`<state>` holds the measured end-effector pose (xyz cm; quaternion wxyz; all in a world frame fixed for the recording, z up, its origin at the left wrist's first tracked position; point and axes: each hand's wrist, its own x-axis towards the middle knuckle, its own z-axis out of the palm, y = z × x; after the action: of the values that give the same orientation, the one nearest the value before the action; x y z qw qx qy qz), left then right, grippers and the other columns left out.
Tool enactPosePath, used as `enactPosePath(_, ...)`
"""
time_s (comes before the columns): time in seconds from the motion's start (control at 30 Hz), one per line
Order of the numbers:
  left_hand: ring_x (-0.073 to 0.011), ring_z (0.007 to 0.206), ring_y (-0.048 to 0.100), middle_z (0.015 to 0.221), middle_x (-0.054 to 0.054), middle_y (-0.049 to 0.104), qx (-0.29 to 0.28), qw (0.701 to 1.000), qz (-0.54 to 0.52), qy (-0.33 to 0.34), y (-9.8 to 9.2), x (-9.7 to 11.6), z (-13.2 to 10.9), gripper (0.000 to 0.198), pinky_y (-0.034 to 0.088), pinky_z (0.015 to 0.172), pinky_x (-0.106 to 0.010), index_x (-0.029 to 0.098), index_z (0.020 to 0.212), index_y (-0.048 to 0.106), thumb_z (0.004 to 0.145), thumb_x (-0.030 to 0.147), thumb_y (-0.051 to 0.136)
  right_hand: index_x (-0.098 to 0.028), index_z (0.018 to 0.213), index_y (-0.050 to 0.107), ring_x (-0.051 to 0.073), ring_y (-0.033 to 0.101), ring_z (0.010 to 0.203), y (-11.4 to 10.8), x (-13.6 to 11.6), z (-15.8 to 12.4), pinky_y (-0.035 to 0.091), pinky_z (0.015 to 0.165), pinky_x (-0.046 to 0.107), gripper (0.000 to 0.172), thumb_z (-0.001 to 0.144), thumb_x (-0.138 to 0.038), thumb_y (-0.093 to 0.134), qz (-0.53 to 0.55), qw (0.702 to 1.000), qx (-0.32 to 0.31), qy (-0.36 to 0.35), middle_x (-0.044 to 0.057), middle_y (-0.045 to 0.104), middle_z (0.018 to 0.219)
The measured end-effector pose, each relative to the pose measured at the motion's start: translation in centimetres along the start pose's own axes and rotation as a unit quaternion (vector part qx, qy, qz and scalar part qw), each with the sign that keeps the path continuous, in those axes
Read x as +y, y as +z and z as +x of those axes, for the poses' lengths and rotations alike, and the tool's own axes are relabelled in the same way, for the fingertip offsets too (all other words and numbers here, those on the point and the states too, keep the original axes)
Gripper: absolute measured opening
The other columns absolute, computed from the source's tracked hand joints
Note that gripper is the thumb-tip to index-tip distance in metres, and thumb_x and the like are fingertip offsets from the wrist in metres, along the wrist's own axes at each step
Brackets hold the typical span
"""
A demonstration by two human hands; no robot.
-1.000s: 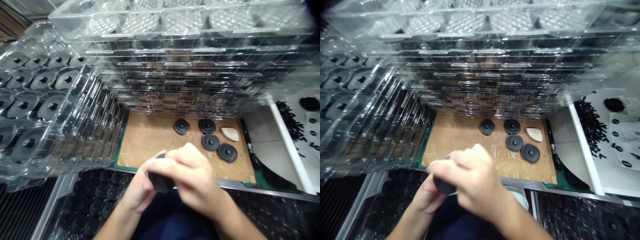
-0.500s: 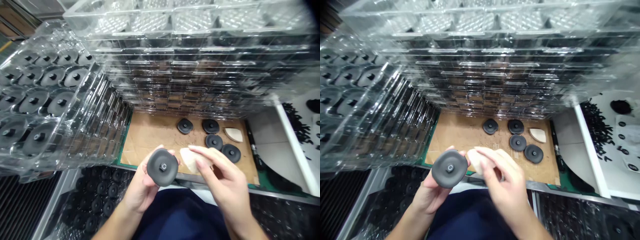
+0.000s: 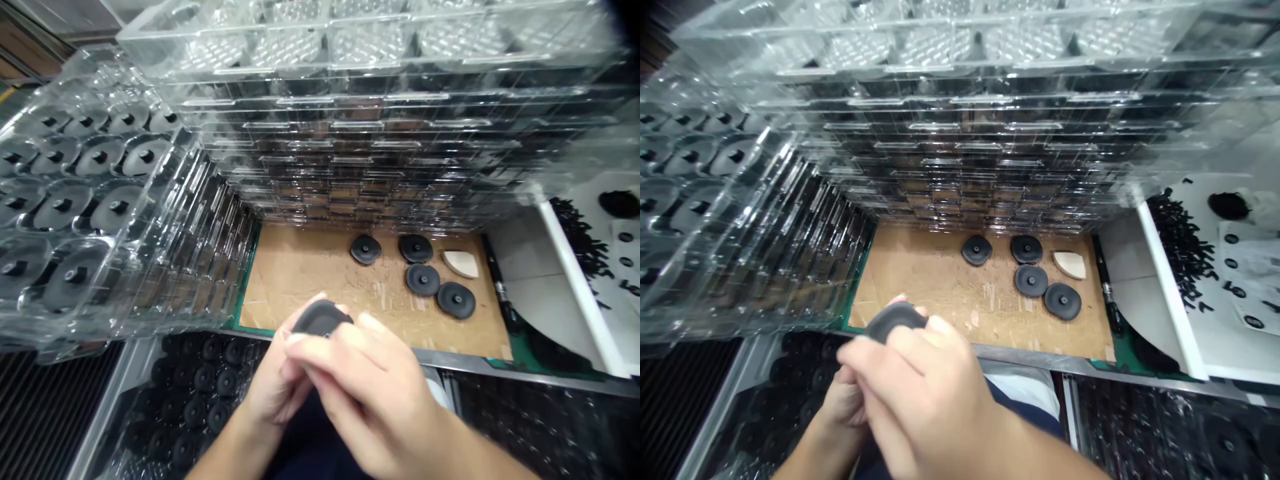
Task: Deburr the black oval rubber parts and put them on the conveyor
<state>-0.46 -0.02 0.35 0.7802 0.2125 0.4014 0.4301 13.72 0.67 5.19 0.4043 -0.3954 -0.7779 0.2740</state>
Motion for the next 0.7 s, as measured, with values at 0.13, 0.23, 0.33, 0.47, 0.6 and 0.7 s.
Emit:
enactPosePath(0.13,-0.0211,0.099,0.065,0.109,-0.003,0.07,-0.017,0.998,-0.056,-0.008,-0.7,0.1,0.0,0.068,0.049,0.091,-0.03,0.027,0.111,0.066,0.048,0.044,0.086,-0.015,0.101,0.063,0.012,0.055,0.063,-1.6,-0.2,-1.7,0.038,0.064,0.026,0.02,0.088,-0.01,0.049,-0.048,0.996,-0.032,0.074,0.002,0.067,0.078)
enactPosePath(0.23,-0.0234,0.108,0.061,0.113,-0.004,0.069,-0.012,0.998,-0.059,-0.022,-0.4,0.0,0.0,0.07,0.043,0.101,-0.033,0.025,0.115,0.064,0.051,0.042,0.086,-0.014,0.1,0.065,0.014,0.051,0.064,-1.9,0.1,-1.2,0.034,0.063,0.029,0.023,0.091,-0.01,0.044,-0.145,0.986,0.019,0.08,0.004,0.066,0.078)
enactPosePath(0.33,-0.025,0.109,0.061,0.112,-0.003,0.07,-0.06,0.995,-0.074,-0.033,0.1,0.2,-0.1,0.058,0.041,0.104,-0.038,0.025,0.108,0.068,0.056,0.046,0.082,-0.02,0.092,0.068,0.014,0.048,0.062,-1.7,0.9,0.4,0.03,0.063,0.03,0.029,0.095,-0.015,0.04,-0.127,0.991,0.004,-0.035,0.001,0.063,0.069)
enactPosePath(0.47,-0.0176,0.091,0.068,0.095,0.0,0.074,-0.114,0.99,-0.066,-0.046,0.4,0.9,-0.2,0.041,0.051,0.088,-0.028,0.022,0.092,0.074,0.059,0.045,0.08,-0.021,0.094,0.068,0.013,0.051,0.069,-1.6,1.4,1.5,0.032,0.066,0.029,0.027,0.095,-0.017,0.042,-0.042,0.997,-0.066,-0.007,0.0,0.065,0.079)
enactPosePath(0.6,-0.02,0.094,0.066,0.092,0.0,0.074,-0.111,0.991,-0.05,-0.047,0.3,0.9,-0.2,0.05,0.049,0.089,-0.032,0.018,0.098,0.073,0.059,0.05,0.078,-0.023,0.095,0.069,0.013,0.049,0.065,-1.4,1.4,1.2,0.032,0.065,0.029,0.028,0.096,-0.017,0.042,-0.037,0.997,-0.049,-0.046,-0.001,0.064,0.074)
enactPosePath(0.7,-0.02,0.092,0.068,0.096,-0.002,0.074,-0.09,0.991,-0.085,-0.055,-0.1,0.4,-0.2,0.056,0.052,0.085,-0.028,0.019,0.103,0.071,0.056,0.049,0.08,-0.022,0.1,0.068,0.013,0.057,0.075,-1.3,3.4,1.0,0.038,0.072,0.028,0.027,0.094,-0.016,0.043,0.002,1.0,-0.013,0.027,0.0,0.069,0.086)
